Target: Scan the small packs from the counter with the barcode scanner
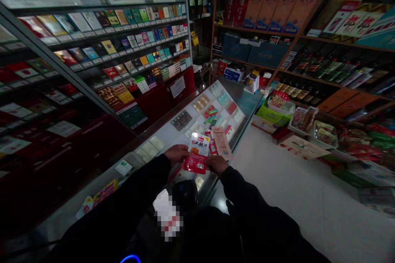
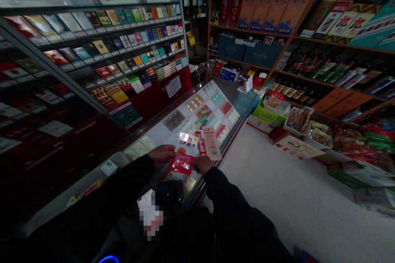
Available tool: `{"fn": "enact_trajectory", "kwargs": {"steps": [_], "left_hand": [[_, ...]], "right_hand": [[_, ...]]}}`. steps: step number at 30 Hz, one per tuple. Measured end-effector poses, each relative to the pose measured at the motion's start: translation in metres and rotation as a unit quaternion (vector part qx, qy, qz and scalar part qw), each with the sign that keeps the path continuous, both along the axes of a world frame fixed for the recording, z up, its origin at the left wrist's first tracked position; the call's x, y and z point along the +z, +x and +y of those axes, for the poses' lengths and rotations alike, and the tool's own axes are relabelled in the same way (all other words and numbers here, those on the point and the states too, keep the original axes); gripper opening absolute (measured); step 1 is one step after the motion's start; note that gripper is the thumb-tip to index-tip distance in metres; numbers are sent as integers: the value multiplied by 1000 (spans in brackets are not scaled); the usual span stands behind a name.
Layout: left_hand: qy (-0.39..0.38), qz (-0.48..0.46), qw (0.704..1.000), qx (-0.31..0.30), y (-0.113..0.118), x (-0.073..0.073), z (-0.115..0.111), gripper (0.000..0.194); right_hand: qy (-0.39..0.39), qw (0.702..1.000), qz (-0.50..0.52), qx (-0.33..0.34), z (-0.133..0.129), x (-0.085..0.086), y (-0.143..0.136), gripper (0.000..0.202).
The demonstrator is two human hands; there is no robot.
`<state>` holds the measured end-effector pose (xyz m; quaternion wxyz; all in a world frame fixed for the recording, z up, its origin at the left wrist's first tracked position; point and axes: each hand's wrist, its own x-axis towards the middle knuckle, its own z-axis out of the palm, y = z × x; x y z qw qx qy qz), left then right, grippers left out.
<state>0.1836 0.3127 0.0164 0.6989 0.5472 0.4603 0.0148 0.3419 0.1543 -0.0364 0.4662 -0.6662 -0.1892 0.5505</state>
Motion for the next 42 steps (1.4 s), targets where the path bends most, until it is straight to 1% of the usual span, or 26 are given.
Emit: {"fn": "enact_trajectory", "kwargs": {"steps": [3, 5, 8, 11, 13, 17, 21, 25, 29, 33, 35, 37, 39, 42], "left_hand": [[50, -13, 998, 20, -13, 10, 3, 36], [96, -9, 995, 17, -21, 12, 6, 32], [136, -8, 990, 35, -32, 10, 11, 26], [152, -18, 987, 54, -43, 7, 14, 23], [174, -12, 984, 47, -51, 6, 14, 25], [221, 12, 975, 18, -67, 6, 12, 37], [229, 6, 973, 11, -78, 4, 9, 39], [201, -11, 978, 45, -81, 8, 4, 41], [189, -40, 977, 84, -84, 20, -2, 41], [188, -56, 973, 121, -96, 32, -7, 44], [176, -62, 971, 149, -107, 36, -11, 45], [178, -63, 965, 181, -121, 39, -15, 45], [201, -46, 956, 209, -138, 40, -22, 43], [230, -4, 943, 240, -166, 44, -34, 44]], "right_hand": [[4, 1000, -13, -19, 14, 4, -2, 7], [15, 998, -53, -23, 22, 8, -4, 7], [40, 988, -146, 2, 32, 13, -9, 11], [49, 979, -195, 34, 37, 16, -19, 10], [44, 974, -216, 47, 37, 18, -27, 10], [37, 958, -276, 62, 35, 23, -40, 15], [35, 948, -309, 69, 32, 35, -48, 20], [32, 948, -310, 61, 32, 42, -50, 20], [71, 963, -256, 55, 38, 38, -50, 19], [108, 970, -212, 50, 48, 35, -58, 18], [126, 971, -198, 53, 53, 39, -66, 18], [146, 965, -206, 69, 58, 44, -77, 18], [150, 958, -223, 102, 63, 51, -89, 17], [143, 943, -249, 170, 70, 63, -111, 11]]}}
